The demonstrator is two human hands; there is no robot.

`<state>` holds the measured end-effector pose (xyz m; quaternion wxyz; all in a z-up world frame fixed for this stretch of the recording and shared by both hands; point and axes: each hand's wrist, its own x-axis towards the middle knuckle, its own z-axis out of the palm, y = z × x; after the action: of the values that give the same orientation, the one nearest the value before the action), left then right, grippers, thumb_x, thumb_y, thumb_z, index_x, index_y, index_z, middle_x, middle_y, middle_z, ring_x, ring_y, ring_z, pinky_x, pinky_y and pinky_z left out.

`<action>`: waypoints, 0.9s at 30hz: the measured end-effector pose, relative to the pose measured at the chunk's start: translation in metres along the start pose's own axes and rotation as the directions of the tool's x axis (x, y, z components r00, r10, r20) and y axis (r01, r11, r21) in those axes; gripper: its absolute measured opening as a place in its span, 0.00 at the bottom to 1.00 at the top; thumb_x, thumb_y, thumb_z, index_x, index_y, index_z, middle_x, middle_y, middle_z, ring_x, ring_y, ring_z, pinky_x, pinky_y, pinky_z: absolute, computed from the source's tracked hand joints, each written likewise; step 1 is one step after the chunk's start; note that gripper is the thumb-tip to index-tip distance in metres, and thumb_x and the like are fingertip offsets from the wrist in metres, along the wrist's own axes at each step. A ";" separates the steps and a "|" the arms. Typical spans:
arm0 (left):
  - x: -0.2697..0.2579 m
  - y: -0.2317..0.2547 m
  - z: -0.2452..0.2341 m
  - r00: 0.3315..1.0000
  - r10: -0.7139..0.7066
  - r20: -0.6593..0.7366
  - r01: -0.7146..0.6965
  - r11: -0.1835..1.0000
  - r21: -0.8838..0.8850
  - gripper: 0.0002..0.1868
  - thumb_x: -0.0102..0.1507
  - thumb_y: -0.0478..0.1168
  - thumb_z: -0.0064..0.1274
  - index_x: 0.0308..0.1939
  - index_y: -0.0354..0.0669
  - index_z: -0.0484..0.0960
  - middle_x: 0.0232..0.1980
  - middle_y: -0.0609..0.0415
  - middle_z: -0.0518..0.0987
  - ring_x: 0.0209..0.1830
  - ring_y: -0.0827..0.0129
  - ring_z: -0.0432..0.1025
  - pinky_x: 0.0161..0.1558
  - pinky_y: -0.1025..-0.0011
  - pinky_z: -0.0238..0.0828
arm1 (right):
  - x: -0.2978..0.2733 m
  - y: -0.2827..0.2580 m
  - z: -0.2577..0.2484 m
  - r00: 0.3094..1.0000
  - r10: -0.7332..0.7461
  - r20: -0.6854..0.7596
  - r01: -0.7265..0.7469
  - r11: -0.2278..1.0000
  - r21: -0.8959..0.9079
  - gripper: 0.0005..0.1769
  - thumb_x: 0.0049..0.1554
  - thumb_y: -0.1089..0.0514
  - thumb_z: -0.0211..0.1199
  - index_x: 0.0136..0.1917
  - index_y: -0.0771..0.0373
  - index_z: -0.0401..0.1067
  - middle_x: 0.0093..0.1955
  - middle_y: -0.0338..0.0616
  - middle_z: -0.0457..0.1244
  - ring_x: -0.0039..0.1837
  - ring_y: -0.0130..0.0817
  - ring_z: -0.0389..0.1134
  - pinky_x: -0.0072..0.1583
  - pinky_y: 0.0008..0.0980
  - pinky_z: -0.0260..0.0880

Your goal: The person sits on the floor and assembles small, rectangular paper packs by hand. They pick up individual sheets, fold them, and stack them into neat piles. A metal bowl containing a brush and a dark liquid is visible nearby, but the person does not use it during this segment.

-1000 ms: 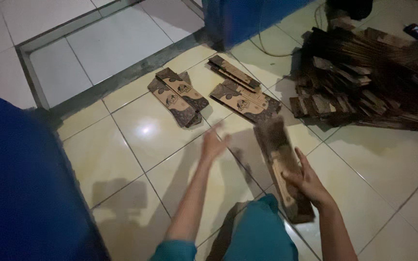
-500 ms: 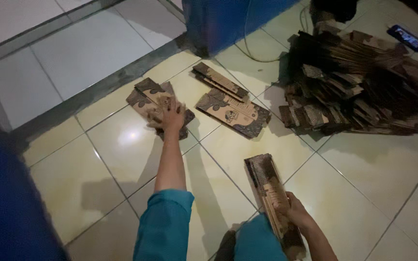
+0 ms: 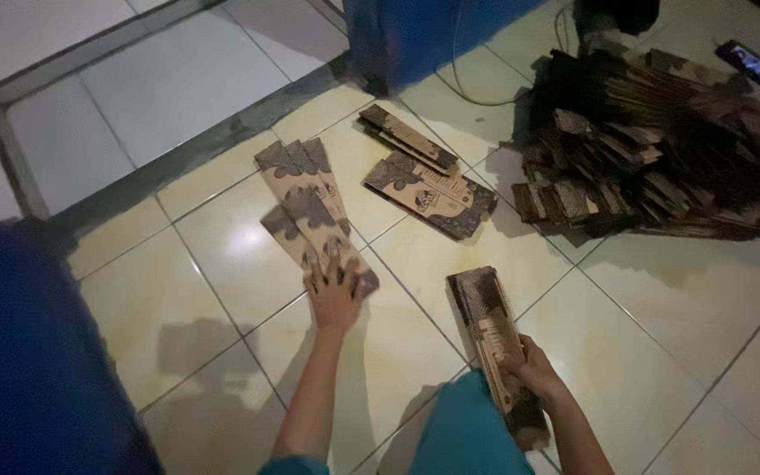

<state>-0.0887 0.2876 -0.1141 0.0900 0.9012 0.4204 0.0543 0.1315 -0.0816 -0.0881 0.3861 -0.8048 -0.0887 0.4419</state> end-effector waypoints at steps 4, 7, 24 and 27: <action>-0.089 0.008 -0.019 0.999 0.023 0.048 -0.019 0.998 -0.067 0.34 0.66 0.59 0.46 0.76 0.60 0.62 0.81 0.46 0.51 0.79 0.39 0.39 0.73 0.32 0.28 | -0.008 0.006 0.004 1.000 -0.017 -0.007 0.017 0.998 0.064 0.50 0.51 0.51 0.71 0.79 0.65 0.50 0.70 0.62 0.61 0.67 0.50 0.67 0.65 0.46 0.71; -0.155 0.012 -0.039 0.975 -0.032 0.218 0.030 0.999 0.012 0.36 0.63 0.59 0.50 0.74 0.57 0.65 0.81 0.43 0.53 0.82 0.41 0.38 0.73 0.33 0.31 | -0.001 0.020 -0.001 0.996 -0.085 0.009 0.083 0.991 0.109 0.48 0.49 0.53 0.71 0.77 0.67 0.54 0.68 0.60 0.64 0.65 0.49 0.70 0.64 0.46 0.72; -0.116 0.016 -0.065 0.513 -0.802 0.306 0.774 0.279 -0.568 0.62 0.57 0.61 0.55 0.84 0.49 0.33 0.79 0.27 0.52 0.78 0.32 0.53 0.70 0.34 0.57 | -0.159 -0.072 -0.076 0.950 -0.249 -0.189 0.261 0.964 0.041 0.38 0.50 0.51 0.71 0.68 0.67 0.63 0.54 0.56 0.68 0.52 0.42 0.72 0.52 0.42 0.75; -0.068 -0.002 -0.039 0.445 -0.860 0.250 0.803 0.260 -0.536 0.72 0.56 0.64 0.66 0.79 0.48 0.22 0.79 0.23 0.33 0.79 0.26 0.31 0.73 0.32 0.25 | -0.190 -0.082 -0.076 0.955 -0.231 -0.187 0.260 0.954 0.148 0.39 0.49 0.50 0.70 0.70 0.64 0.62 0.54 0.54 0.68 0.52 0.42 0.71 0.50 0.44 0.74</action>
<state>-0.1403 0.2415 -0.0777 0.3577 0.4632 0.7935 0.1670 0.0944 -0.1584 0.1149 0.5120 -0.7857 -0.1173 0.3269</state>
